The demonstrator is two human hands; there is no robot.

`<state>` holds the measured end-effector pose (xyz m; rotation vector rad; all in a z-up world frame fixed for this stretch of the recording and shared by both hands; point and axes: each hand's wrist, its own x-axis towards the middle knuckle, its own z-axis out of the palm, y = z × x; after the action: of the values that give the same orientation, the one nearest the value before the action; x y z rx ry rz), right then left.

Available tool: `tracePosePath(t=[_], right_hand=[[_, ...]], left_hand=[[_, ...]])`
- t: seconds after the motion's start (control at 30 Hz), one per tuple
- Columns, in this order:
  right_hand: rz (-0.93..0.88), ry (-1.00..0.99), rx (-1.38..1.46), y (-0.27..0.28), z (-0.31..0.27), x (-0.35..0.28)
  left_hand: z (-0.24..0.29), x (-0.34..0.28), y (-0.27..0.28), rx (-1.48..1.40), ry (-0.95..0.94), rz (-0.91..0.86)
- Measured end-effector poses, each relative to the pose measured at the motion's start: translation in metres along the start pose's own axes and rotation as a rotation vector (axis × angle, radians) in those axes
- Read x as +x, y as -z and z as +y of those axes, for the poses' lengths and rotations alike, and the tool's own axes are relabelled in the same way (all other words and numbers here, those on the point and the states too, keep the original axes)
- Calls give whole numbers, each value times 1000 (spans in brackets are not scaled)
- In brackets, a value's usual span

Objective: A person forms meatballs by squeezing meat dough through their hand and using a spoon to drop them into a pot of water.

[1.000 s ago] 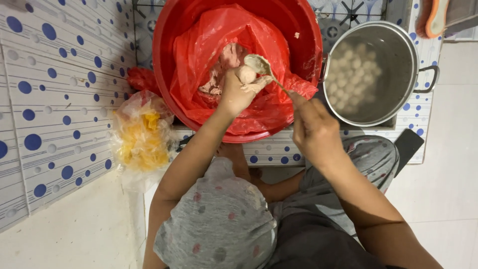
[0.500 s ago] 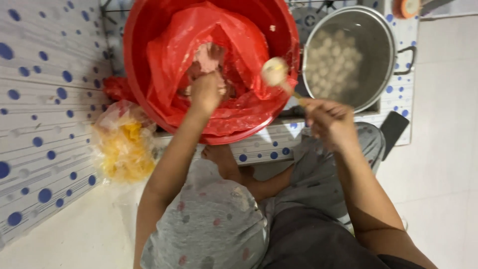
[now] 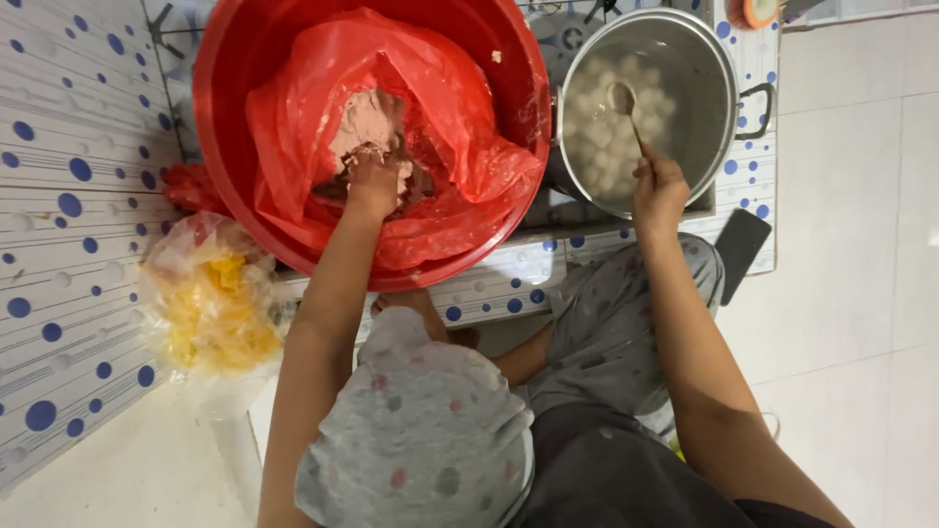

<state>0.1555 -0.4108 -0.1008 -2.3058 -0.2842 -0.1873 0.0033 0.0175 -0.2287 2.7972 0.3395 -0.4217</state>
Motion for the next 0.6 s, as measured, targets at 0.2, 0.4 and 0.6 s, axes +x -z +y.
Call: tracePosePath(t=[0.2,0.4,0.6], right_hand=[[-18,25,61,15,-40,-13],[-51,-309,469,45,-73,-35],[-213,-369,660,52,-137,-52]], left_hand=[[-14,20,-46,-65,13,-57],[16,-35,89,-447,169,-163],[27,-73,122,-1212,202,65]])
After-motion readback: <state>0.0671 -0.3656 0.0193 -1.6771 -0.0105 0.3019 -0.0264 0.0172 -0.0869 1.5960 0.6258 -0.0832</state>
